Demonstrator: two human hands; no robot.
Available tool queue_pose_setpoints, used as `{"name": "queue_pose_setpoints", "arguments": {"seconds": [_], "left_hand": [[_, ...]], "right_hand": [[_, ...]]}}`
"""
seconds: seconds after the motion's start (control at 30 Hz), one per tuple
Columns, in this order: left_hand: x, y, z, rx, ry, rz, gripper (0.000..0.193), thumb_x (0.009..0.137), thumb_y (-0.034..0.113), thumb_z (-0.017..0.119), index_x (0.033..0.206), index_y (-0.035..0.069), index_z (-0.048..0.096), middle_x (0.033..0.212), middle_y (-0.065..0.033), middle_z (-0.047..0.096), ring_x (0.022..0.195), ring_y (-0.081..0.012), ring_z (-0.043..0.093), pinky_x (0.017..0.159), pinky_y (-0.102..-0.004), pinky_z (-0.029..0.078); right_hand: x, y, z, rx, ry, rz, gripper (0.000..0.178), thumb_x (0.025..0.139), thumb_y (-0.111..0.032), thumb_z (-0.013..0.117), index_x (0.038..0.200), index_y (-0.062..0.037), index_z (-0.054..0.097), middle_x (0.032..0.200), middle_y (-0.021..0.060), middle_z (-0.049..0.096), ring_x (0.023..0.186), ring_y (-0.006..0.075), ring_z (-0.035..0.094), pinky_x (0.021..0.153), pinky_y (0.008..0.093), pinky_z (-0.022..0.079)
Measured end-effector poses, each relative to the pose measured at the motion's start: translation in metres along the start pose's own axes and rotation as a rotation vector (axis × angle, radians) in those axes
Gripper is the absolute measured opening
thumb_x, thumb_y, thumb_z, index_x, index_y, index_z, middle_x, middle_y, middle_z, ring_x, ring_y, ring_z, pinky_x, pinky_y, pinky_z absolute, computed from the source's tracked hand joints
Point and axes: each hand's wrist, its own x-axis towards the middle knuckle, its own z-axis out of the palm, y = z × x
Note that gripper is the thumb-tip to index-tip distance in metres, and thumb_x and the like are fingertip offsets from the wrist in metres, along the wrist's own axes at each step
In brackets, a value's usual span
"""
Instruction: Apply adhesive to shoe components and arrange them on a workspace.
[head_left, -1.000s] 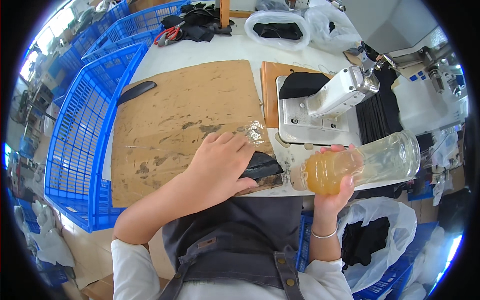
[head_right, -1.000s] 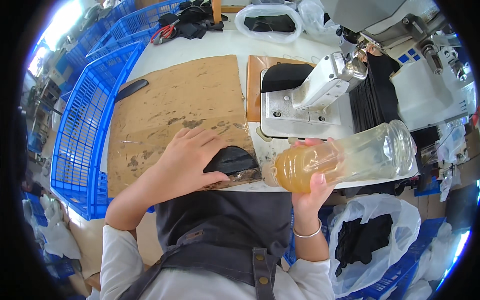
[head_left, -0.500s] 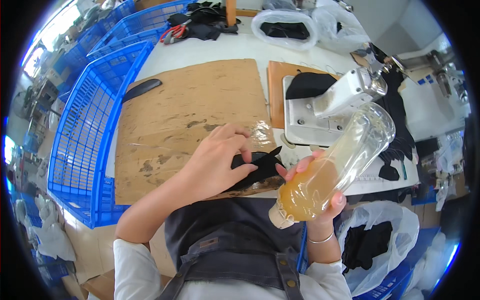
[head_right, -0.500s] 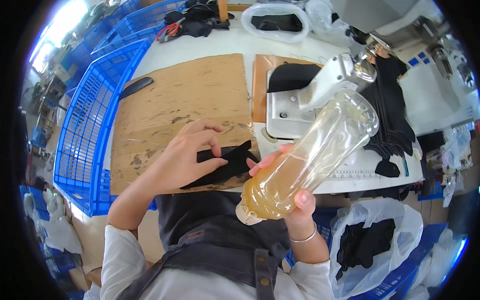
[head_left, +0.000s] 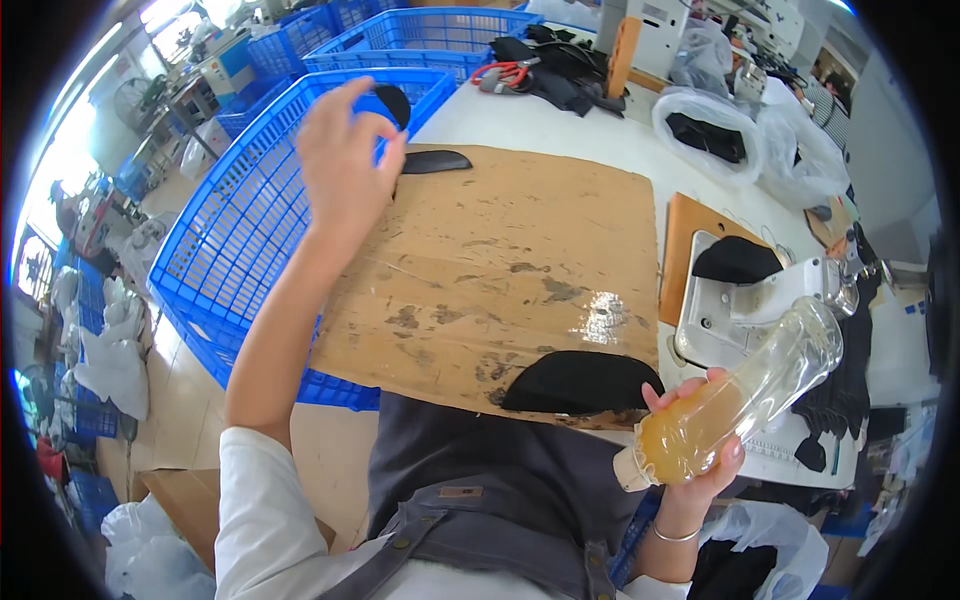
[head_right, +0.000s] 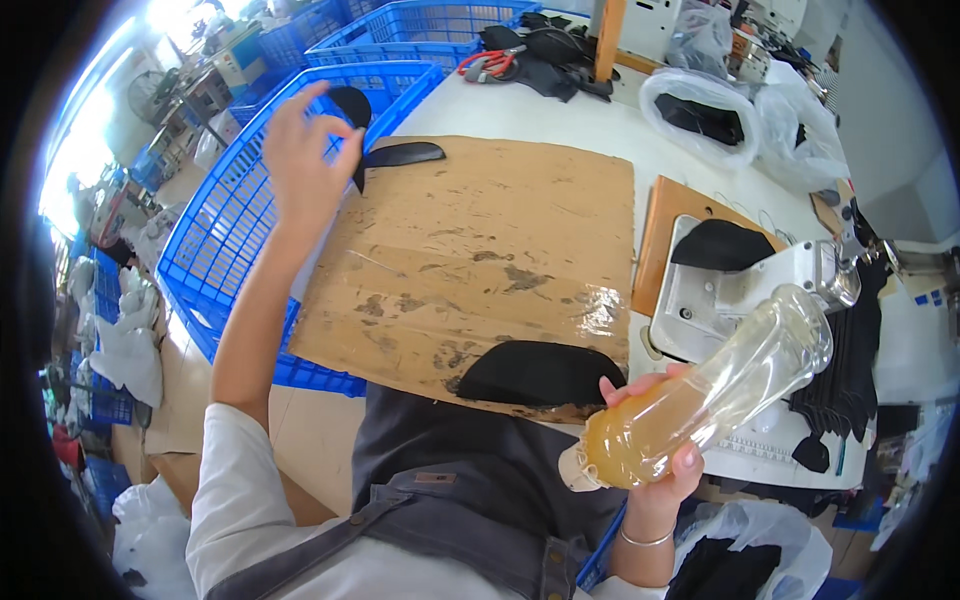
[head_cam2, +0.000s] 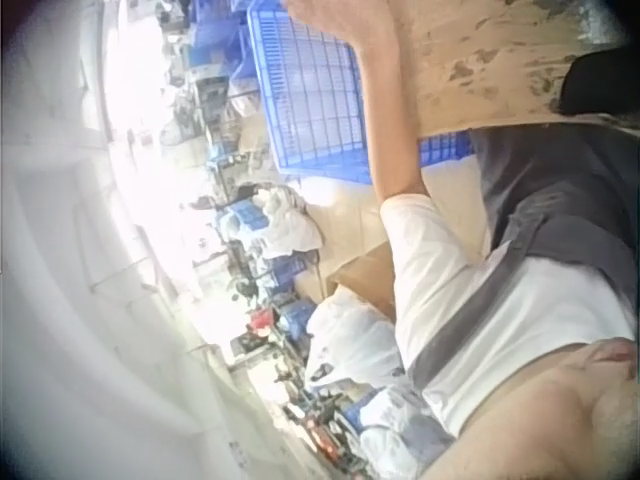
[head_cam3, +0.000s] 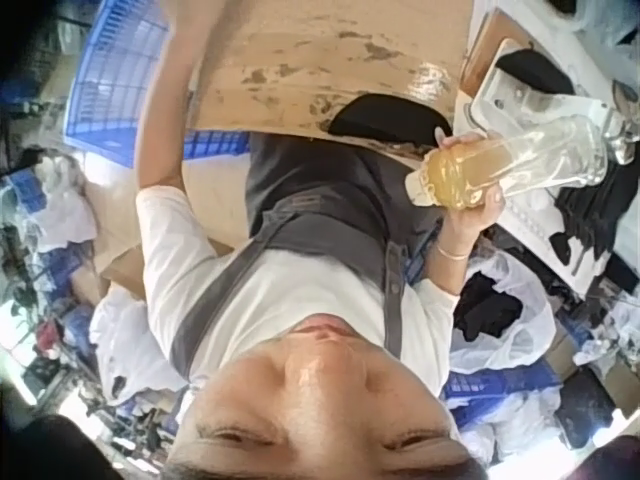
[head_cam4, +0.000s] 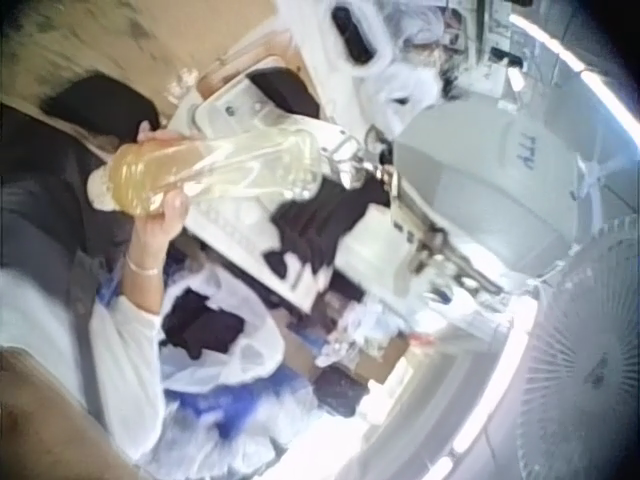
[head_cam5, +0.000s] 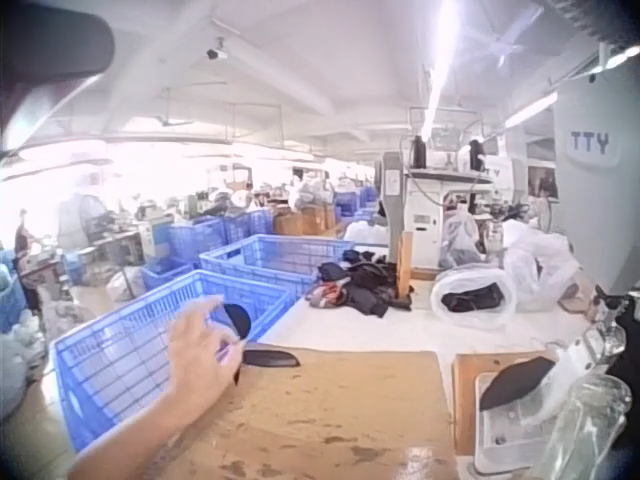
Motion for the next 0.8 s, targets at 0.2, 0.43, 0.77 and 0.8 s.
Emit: {"name": "queue_pose_setpoints", "arguments": {"seconds": [0.2, 0.43, 0.77, 0.8], "left_hand": [[-0.069, -0.027, 0.065, 0.020, -0.317, 0.183, 0.014, 0.068, 0.008, 0.068, 0.074, 0.006, 0.056, 0.123, -0.0125, 0.051, 0.122, -0.0307, 0.041, 0.098, -0.0434, 0.034], [-0.063, -0.036, 0.061, -0.199, -0.441, 0.101, 0.019, 0.067, 0.010, 0.072, 0.075, 0.008, 0.055, 0.125, -0.0117, 0.048, 0.125, -0.0297, 0.037, 0.097, -0.0422, 0.034], [-0.055, -0.044, 0.062, -0.306, -0.666, -0.080, 0.017, 0.069, 0.016, 0.075, 0.069, 0.008, 0.061, 0.128, -0.0104, 0.048, 0.124, -0.0306, 0.039, 0.102, -0.0430, 0.030], [-0.054, -0.046, 0.061, -0.302, -0.667, -0.078, 0.017, 0.069, 0.016, 0.075, 0.069, 0.008, 0.061, 0.128, -0.0104, 0.048, 0.124, -0.0306, 0.039, 0.102, -0.0430, 0.030]], "right_hand": [[-0.004, -0.005, 0.001, -0.015, 0.000, -0.004, 0.075, 0.080, -0.050, 0.056, 0.133, -0.0034, 0.032, 0.106, 0.0125, 0.049, 0.094, 0.0258, 0.055, 0.097, 0.0532, 0.040], [-0.004, -0.008, 0.006, -0.018, 0.026, 0.007, 0.076, 0.079, -0.050, 0.057, 0.132, -0.0035, 0.031, 0.105, 0.0127, 0.050, 0.094, 0.0259, 0.056, 0.096, 0.0528, 0.041], [-0.005, -0.011, 0.005, 0.008, 0.021, 0.008, 0.074, 0.079, -0.049, 0.058, 0.132, -0.0042, 0.030, 0.105, 0.0133, 0.050, 0.094, 0.0269, 0.056, 0.097, 0.0530, 0.040], [-0.006, -0.010, 0.004, 0.012, 0.021, 0.008, 0.074, 0.079, -0.049, 0.058, 0.132, -0.0042, 0.030, 0.105, 0.0133, 0.050, 0.094, 0.0269, 0.056, 0.097, 0.0530, 0.040]]}}
